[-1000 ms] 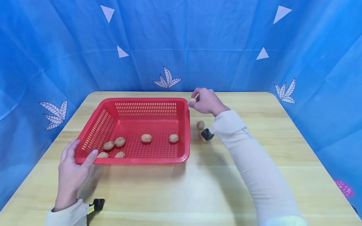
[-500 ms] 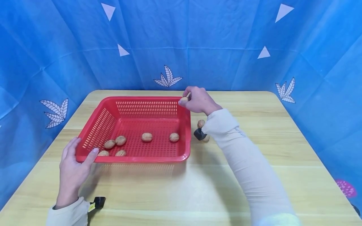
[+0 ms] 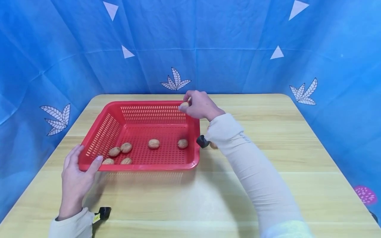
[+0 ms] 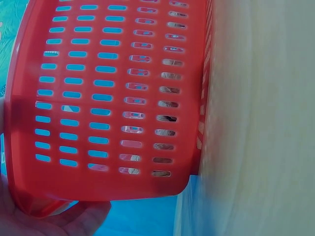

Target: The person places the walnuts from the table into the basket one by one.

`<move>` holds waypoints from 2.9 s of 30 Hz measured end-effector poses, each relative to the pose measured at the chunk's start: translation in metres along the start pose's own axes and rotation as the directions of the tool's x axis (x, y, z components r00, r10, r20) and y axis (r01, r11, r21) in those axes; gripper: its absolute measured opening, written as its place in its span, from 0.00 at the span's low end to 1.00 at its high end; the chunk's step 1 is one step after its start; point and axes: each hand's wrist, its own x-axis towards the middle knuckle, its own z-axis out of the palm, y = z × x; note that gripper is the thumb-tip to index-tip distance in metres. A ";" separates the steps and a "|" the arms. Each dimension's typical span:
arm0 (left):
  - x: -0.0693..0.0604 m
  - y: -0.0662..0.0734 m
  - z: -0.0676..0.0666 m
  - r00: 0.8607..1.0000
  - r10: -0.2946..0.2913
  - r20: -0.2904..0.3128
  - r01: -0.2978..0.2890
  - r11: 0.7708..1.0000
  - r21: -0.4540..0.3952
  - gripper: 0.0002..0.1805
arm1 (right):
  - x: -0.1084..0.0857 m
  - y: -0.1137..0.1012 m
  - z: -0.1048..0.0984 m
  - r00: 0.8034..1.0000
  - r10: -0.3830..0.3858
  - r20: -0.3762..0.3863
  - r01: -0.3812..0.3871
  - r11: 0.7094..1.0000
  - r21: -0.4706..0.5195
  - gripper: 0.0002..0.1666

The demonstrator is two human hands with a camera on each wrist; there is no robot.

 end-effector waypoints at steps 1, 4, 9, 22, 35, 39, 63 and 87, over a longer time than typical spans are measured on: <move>0.000 0.000 0.000 1.000 0.004 -0.001 -0.004 1.000 0.000 0.47 | 0.000 -0.001 0.001 1.000 -0.002 0.003 0.002 1.000 -0.001 0.20; 0.000 0.000 0.001 1.000 0.011 -0.003 -0.011 1.000 -0.004 0.47 | 0.001 -0.006 0.003 1.000 -0.017 0.007 0.017 1.000 -0.012 0.20; 0.000 0.000 0.001 1.000 0.008 -0.005 -0.008 1.000 -0.006 0.47 | 0.004 -0.013 0.008 0.999 -0.034 0.024 0.035 0.999 -0.021 0.19; 0.000 -0.002 0.000 1.000 0.021 -0.007 -0.021 1.000 -0.001 0.47 | 0.010 -0.025 0.029 0.996 -0.068 0.049 0.066 0.997 0.039 0.16; 0.000 0.000 -0.001 1.000 0.023 -0.013 -0.023 1.000 -0.005 0.46 | 0.014 -0.035 0.042 0.994 -0.045 0.099 0.041 0.998 0.039 0.16; 0.000 0.000 -0.001 0.999 0.030 -0.013 -0.030 1.000 -0.007 0.46 | 0.015 -0.036 0.043 0.995 -0.029 0.100 0.026 0.999 0.038 0.17; 0.000 0.000 0.000 1.000 0.013 -0.006 -0.013 1.000 -0.002 0.46 | -0.004 0.026 0.003 0.996 0.080 -0.039 -0.079 0.996 0.036 0.19; 0.001 0.000 -0.002 1.000 0.004 -0.012 -0.004 1.000 0.004 0.46 | -0.014 0.113 0.031 0.974 0.220 0.057 -0.222 0.974 0.041 0.24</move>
